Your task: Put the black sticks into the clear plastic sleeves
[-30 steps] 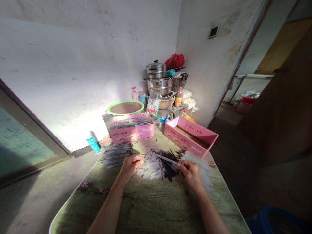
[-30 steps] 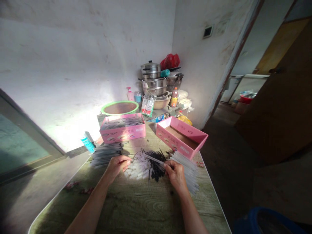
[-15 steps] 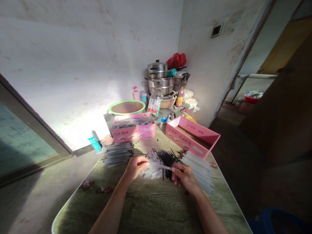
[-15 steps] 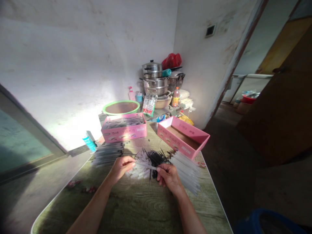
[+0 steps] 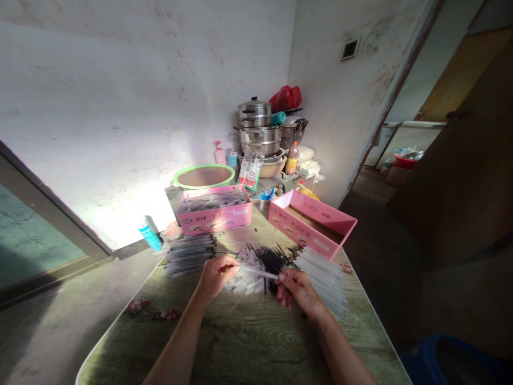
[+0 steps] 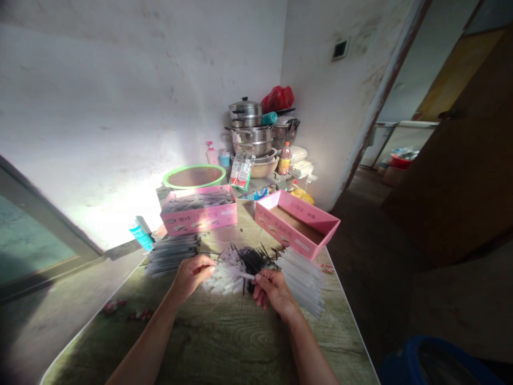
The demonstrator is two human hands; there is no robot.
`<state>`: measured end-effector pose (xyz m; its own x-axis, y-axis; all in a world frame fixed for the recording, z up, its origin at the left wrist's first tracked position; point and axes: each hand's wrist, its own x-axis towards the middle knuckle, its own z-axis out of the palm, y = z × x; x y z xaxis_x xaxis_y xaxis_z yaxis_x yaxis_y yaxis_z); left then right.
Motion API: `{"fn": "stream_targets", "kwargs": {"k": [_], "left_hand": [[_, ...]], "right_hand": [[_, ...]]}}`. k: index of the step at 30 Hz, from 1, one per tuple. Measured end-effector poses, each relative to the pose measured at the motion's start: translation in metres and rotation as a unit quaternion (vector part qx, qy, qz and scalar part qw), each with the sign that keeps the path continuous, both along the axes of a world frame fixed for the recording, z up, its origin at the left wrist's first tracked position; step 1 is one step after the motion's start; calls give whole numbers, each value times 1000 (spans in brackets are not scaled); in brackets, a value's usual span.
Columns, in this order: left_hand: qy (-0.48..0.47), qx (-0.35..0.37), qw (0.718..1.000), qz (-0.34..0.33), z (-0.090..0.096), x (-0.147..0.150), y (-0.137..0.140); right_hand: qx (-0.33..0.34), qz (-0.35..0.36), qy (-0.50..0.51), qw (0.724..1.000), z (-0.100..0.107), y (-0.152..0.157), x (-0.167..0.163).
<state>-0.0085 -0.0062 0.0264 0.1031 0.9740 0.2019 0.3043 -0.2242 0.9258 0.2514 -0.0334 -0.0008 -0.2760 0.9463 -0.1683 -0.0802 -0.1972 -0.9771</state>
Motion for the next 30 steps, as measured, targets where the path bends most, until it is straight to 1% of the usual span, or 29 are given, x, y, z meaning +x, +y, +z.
{"fn": "stream_targets", "kwargs": {"k": [5,7,9,11,13,15,16,18,21,23,24,26,28,30], "left_hand": [[-20,4,1000,-3,1,-1,0],[-34,7,999,-2,-1,-5,1],[-55,10,998,13,-2,-11,4],[-89,13,995,48,-3,-17,6],[-125,15,988,92,-2,-22,7],[-146,11,981,124,0,-23,7],[-151,9,980,132,1,-23,7],[-155,4,978,137,2,-22,7],[-152,-1,980,128,-2,-21,8],[-144,-4,984,108,-7,-21,9],[-138,-4,986,96,-9,-20,10],[-113,-9,991,69,-12,-17,10],[-75,-22,996,48,-12,-11,9],[-41,-38,998,27,-11,-6,7]], "right_hand": [[-3,-8,-8,1000,2,0,0],[-3,-25,-10,1000,4,1,4],[12,-71,-15,997,6,3,12],[52,-151,-30,987,7,5,21],[110,-229,-71,965,7,7,28],[169,-270,-152,936,5,7,30],[194,-273,-206,920,4,7,28],[223,-254,-316,887,2,5,23],[226,-202,-450,840,3,2,13],[220,-174,-503,817,5,0,9],[219,-169,-513,813,6,-1,8],[230,-169,-494,821,8,-2,8],[267,-167,-444,839,10,-3,8],[314,-141,-408,846,12,-6,5]]}}
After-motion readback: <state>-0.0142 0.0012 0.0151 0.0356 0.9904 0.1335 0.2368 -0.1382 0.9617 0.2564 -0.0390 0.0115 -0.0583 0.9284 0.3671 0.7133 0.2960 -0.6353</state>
